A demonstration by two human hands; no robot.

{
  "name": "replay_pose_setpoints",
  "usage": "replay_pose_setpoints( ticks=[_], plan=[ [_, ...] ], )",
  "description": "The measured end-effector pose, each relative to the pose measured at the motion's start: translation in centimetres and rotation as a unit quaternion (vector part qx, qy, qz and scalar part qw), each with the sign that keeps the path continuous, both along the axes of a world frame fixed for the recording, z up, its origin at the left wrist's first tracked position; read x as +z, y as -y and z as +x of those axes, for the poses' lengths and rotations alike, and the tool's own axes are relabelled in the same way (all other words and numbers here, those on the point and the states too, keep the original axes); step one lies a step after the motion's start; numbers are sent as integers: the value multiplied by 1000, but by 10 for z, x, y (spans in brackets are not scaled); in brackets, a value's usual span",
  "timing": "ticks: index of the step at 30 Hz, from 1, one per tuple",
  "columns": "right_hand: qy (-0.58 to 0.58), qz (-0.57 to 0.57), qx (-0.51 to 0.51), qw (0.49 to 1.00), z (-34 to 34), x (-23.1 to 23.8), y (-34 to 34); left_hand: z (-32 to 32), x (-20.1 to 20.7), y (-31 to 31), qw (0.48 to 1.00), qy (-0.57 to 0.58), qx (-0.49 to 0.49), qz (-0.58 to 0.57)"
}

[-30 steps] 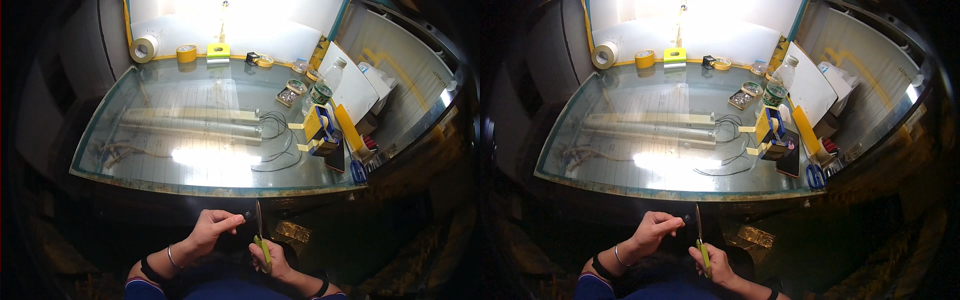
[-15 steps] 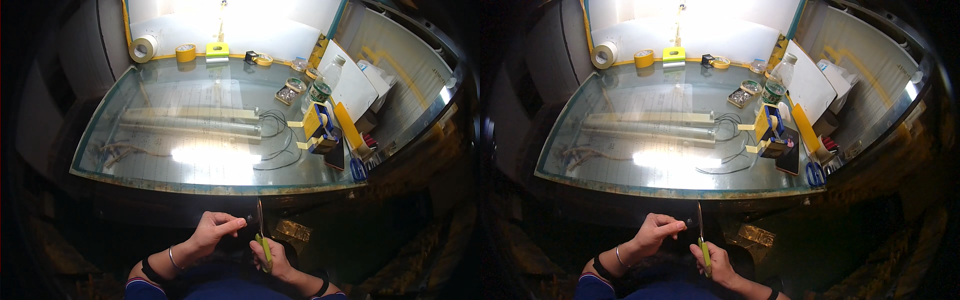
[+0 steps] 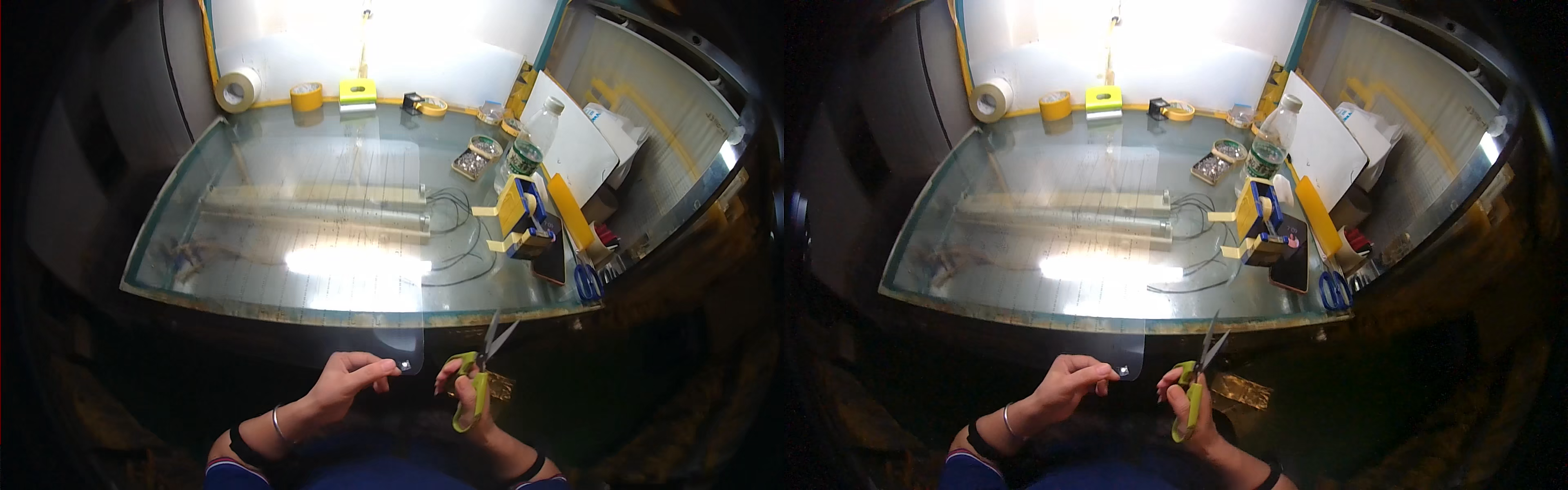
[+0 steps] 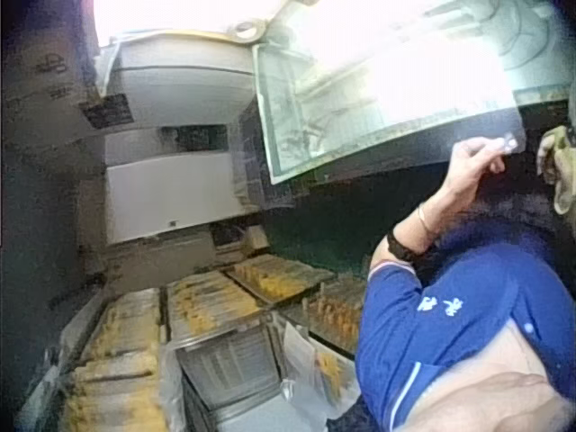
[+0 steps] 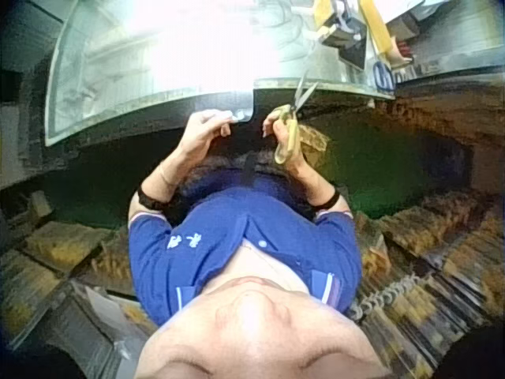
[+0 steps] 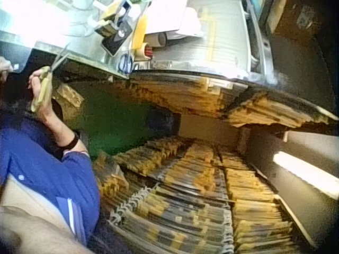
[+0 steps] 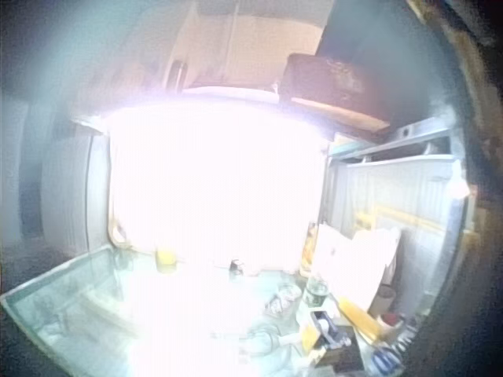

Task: Use scissors to cut a large sheet of plastic film on a glass-top workbench.

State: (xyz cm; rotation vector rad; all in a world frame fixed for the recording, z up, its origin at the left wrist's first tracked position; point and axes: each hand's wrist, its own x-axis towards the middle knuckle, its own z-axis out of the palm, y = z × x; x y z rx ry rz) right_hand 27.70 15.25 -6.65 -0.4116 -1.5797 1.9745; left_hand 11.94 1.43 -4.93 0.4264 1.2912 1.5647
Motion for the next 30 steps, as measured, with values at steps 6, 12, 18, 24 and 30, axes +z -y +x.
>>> replay_pose_setpoints(
  ticks=[6, 12, 18, 24, 30],
  plan=[
    [-14, 204, -50, 978, -72, 30, -63, -18, 37, 28, 995, 16, 81, -64],
    [6, 91, 3, 996, -110, 41, -86, -50, 108, 129, 983, -86, 8, -162],
    [-3, 43, -32, 999, -94, 36, -89, -111, 88, 237, 910, -215, 256, -246],
    [21, 79, -43, 996, -92, 40, -89, -147, 64, 278, 844, -204, 429, -250],
    [18, 85, -56, 995, -93, 38, -87, -171, 55, 279, 813, -298, 411, -284]
  ],
)
